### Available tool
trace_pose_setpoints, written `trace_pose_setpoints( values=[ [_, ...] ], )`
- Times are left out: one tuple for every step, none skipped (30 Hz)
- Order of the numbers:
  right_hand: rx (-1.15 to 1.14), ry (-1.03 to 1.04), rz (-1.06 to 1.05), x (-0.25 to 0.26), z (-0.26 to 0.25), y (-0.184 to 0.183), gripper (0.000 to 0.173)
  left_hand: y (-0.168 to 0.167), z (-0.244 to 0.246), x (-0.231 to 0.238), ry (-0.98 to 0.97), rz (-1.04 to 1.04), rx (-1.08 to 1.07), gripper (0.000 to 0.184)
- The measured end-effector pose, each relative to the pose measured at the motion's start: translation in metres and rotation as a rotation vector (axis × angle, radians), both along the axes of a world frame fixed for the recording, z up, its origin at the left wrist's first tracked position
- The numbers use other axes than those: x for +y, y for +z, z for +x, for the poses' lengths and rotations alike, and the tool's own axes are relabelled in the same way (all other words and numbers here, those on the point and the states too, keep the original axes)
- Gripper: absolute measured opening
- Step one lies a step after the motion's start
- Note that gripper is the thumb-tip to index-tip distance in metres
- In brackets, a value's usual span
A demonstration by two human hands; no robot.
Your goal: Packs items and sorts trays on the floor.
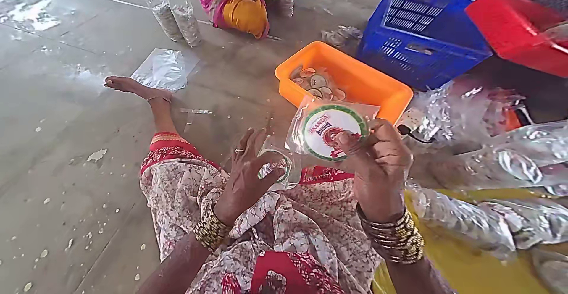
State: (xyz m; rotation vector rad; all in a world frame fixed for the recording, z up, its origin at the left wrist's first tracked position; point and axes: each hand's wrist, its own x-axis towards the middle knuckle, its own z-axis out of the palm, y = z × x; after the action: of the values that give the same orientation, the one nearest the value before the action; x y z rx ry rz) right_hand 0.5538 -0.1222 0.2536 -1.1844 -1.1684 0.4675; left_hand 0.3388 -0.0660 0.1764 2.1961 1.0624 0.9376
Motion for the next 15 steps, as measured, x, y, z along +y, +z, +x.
trace_pose_setpoints(
  values=[
    [-0.046,0.036,-0.023,-0.002,-0.004,-0.001,0.023,-0.004,-0.002,-0.002,-0.018,-0.016,0.099,0.025],
    [-0.107,0.088,-0.049,-0.004,-0.009,-0.004,0.024,-0.007,-0.002,-0.004,-0.018,-0.010,0.153,0.026],
    [-0.197,0.128,-0.070,-0.004,-0.014,-0.008,0.026,-0.008,-0.002,-0.003,-0.008,-0.001,0.164,0.027],
    [-0.319,0.138,-0.089,-0.003,-0.019,-0.013,0.026,-0.007,-0.003,-0.001,-0.007,-0.027,0.172,0.029],
    [-0.460,0.125,-0.111,-0.003,-0.025,-0.018,0.028,-0.004,-0.005,0.002,-0.012,-0.095,0.181,0.032],
    [-0.614,0.111,-0.148,-0.004,-0.031,-0.019,0.029,-0.001,-0.006,0.004,-0.021,-0.197,0.150,0.035],
    [-0.743,0.114,-0.193,-0.004,-0.038,-0.019,0.031,0.003,-0.007,0.007,-0.022,-0.326,0.101,0.040],
    [-0.838,0.145,-0.268,-0.003,-0.043,-0.018,0.033,0.004,-0.008,0.010,-0.018,-0.457,0.049,0.045],
    [-0.916,0.191,-0.357,-0.002,-0.047,-0.015,0.032,0.004,-0.008,0.012,-0.022,-0.582,-0.008,0.051],
    [-0.983,0.225,-0.423,0.001,-0.051,-0.013,0.029,0.003,-0.009,0.013,-0.033,-0.658,-0.064,0.056],
    [-1.047,0.219,-0.413,0.005,-0.055,-0.017,0.026,0.002,-0.008,0.013,-0.044,-0.686,-0.092,0.060],
    [-1.098,0.195,-0.352,0.009,-0.058,-0.024,0.022,0.002,-0.007,0.012,-0.049,-0.689,-0.102,0.061],
    [-1.137,0.173,-0.252,0.013,-0.060,-0.034,0.019,0.002,-0.006,0.011,-0.047,-0.678,-0.103,0.063],
    [-1.168,0.172,-0.188,0.016,-0.062,-0.043,0.017,0.003,-0.005,0.010,-0.047,-0.669,-0.106,0.063],
    [-1.197,0.209,-0.189,0.017,-0.064,-0.052,0.017,0.003,-0.005,0.010,-0.050,-0.666,-0.114,0.063]
  ],
)
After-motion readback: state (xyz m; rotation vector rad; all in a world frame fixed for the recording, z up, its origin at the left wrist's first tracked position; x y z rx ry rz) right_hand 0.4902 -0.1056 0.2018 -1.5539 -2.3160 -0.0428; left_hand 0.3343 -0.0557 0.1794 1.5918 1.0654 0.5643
